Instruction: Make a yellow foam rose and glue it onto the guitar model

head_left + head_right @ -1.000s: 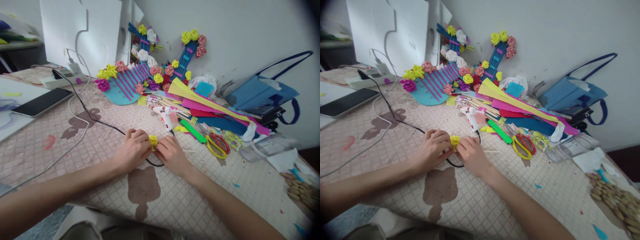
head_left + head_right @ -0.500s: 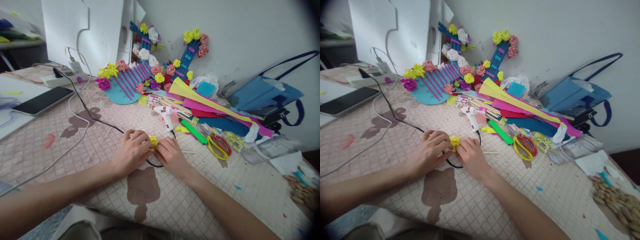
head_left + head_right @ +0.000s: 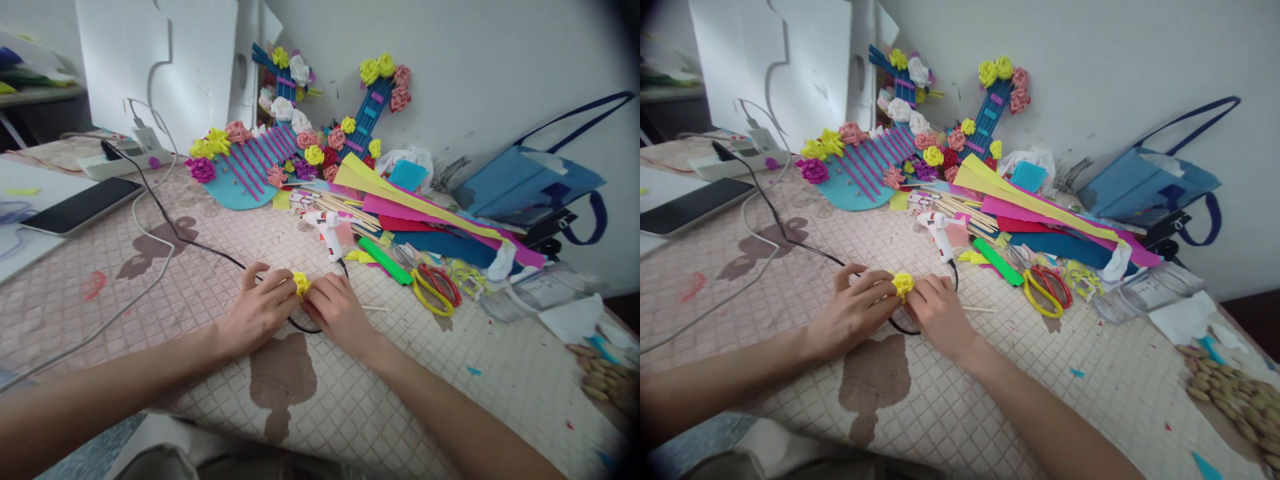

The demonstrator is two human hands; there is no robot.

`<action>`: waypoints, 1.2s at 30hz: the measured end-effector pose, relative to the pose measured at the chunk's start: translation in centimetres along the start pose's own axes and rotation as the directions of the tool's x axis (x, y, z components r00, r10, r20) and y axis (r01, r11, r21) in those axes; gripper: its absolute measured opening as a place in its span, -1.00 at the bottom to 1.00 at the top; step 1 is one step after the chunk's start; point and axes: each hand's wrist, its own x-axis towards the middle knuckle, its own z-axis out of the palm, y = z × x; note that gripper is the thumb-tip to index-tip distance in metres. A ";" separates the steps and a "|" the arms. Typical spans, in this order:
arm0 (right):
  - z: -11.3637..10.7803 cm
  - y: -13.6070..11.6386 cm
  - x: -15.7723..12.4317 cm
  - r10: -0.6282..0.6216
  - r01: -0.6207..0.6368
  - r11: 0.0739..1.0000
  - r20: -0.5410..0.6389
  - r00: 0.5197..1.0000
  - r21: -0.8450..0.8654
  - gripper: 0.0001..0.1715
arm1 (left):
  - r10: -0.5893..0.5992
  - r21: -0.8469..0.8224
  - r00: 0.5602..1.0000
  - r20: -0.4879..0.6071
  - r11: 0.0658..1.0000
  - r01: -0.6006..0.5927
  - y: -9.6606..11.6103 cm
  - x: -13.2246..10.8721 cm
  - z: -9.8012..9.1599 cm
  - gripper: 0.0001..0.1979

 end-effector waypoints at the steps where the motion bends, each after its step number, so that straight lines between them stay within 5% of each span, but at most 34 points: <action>1: 0.0 0.0 0.0 0.006 -0.006 1.000 -0.009 1.000 0.007 -0.85 | -0.013 -0.008 1.000 0.004 1.000 0.013 0.0 0.0 0.0 -0.79; 36: 0.1 -0.6 0.1 -0.048 0.049 0.995 0.014 0.999 -0.083 -0.78 | -0.063 0.025 0.997 0.040 0.998 0.062 0.3 -0.3 -0.1 -0.82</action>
